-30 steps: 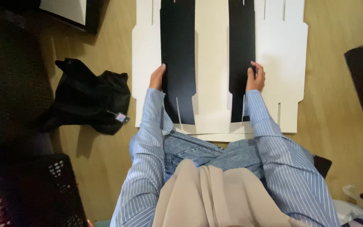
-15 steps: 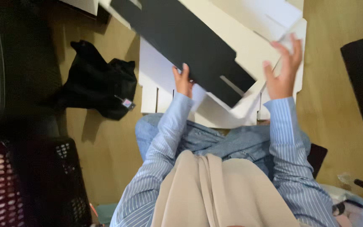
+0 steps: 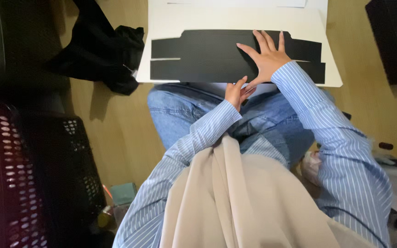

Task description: The person assembles a black and white cardboard box by folding and tucking flaps. They place a white insert inside, close the lid, and then reopen the box to continue folding the outer flaps.

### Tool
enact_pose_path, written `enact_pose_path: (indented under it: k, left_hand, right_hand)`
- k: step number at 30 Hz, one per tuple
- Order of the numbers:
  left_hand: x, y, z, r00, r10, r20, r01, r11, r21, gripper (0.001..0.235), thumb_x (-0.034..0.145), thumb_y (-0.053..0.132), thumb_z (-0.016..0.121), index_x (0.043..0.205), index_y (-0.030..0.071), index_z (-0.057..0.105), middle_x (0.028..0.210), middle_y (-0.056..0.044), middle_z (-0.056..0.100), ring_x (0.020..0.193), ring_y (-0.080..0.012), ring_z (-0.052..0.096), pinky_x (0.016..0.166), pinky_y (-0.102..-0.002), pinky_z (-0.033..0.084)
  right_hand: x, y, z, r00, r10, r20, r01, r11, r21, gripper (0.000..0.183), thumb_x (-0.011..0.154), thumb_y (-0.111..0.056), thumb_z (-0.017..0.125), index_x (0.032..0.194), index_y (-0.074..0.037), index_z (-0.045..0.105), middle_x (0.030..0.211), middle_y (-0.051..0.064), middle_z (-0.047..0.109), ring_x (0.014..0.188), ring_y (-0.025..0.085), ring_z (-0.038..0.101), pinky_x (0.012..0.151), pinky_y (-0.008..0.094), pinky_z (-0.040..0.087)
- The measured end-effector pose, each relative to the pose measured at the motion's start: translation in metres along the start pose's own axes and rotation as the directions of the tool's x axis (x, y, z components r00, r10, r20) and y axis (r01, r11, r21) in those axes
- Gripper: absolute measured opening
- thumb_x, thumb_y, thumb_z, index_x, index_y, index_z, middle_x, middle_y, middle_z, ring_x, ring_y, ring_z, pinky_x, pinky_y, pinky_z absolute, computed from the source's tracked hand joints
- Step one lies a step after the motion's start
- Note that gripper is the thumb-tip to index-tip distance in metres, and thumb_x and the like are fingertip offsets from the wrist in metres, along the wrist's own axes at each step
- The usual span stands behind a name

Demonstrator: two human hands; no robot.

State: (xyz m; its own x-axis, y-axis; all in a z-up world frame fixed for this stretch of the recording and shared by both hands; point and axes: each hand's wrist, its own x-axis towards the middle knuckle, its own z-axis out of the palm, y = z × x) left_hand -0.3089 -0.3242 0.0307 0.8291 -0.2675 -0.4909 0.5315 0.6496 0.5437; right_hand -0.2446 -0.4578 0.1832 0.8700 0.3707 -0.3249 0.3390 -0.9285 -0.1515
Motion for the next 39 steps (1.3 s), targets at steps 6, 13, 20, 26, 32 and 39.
enact_pose_path:
  k: [6, 13, 20, 26, 32, 39]
  left_hand:
    - [-0.045, 0.006, -0.009, 0.994, -0.103, 0.033, 0.098, 0.988, 0.122, 0.051, 0.101, 0.023, 0.060, 0.137, -0.001, 0.033, 0.135, -0.023, 0.056, 0.121, -0.0362, 0.067, 0.100, -0.046, 0.058]
    - [-0.034, -0.030, -0.044, 0.995, -0.026, 0.094, -0.003, 0.955, 0.298, 0.056, 0.098, 0.020, 0.064, 0.144, 0.006, 0.035, 0.135, -0.017, 0.058, 0.118, -0.0265, 0.064, 0.092, -0.040, 0.056]
    - [-0.049, -0.053, -0.081, 0.960, 0.112, 0.258, -0.223, 0.862, 0.456, 0.060, 0.100, 0.011, 0.064, 0.155, 0.012, 0.041, 0.147, -0.010, 0.057, 0.111, -0.0167, 0.058, 0.088, -0.030, 0.049]
    - [-0.088, 0.003, -0.059, 0.946, 0.182, 0.270, -0.318, 0.344, 0.883, 0.040, 0.104, 0.019, 0.067, 0.143, 0.018, 0.063, 0.128, -0.006, 0.079, 0.112, -0.0148, 0.075, 0.086, -0.029, 0.058]
    - [-0.074, 0.117, -0.020, 0.702, 0.212, 0.680, -0.500, -0.533, 0.683, 0.113, 0.067, 0.048, 0.094, 0.159, 0.030, 0.030, 0.163, -0.010, 0.028, 0.151, -0.0369, 0.027, 0.121, -0.061, 0.030]
    - [0.000, 0.118, -0.019, 0.881, -0.039, 0.471, -0.262, -0.870, 0.419, 0.162, 0.044, 0.061, 0.098, 0.167, 0.039, -0.007, 0.173, -0.019, -0.008, 0.160, -0.0445, -0.004, 0.126, -0.074, 0.007]
  right_hand:
    - [-0.008, 0.012, 0.018, 0.995, -0.037, -0.097, 0.033, 0.999, -0.038, 0.154, 0.029, -0.072, 0.088, 0.163, -0.045, 0.018, 0.173, 0.022, -0.005, 0.158, 0.045, -0.005, 0.115, 0.080, -0.003]
    - [-0.003, -0.005, 0.031, 0.998, -0.055, 0.041, 0.058, 0.996, -0.064, 0.156, 0.032, -0.078, 0.087, 0.165, -0.047, 0.009, 0.170, 0.023, 0.008, 0.155, 0.047, 0.008, 0.120, 0.078, -0.001]
    - [0.001, -0.001, 0.053, 0.992, -0.107, 0.073, 0.100, 0.991, 0.091, 0.155, 0.030, -0.073, 0.089, 0.162, -0.046, 0.010, 0.171, 0.021, -0.001, 0.157, 0.045, 0.000, 0.116, 0.077, 0.001]
    - [0.022, 0.014, 0.063, 0.996, -0.072, 0.047, 0.074, 0.997, -0.035, 0.157, 0.029, -0.074, 0.089, 0.163, -0.048, 0.010, 0.171, 0.021, -0.007, 0.158, 0.045, -0.006, 0.116, 0.079, 0.000]
    - [0.027, 0.033, 0.066, 0.997, -0.077, -0.012, 0.076, 0.994, -0.078, 0.162, 0.026, -0.074, 0.088, 0.165, -0.045, 0.009, 0.172, 0.021, -0.009, 0.158, 0.046, -0.007, 0.116, 0.081, -0.002]
    - [0.018, 0.020, 0.106, 0.998, -0.007, -0.067, -0.005, 0.982, -0.186, 0.160, 0.036, -0.065, 0.094, 0.170, -0.033, 0.011, 0.174, 0.022, -0.009, 0.158, 0.047, -0.007, 0.112, 0.082, 0.000]
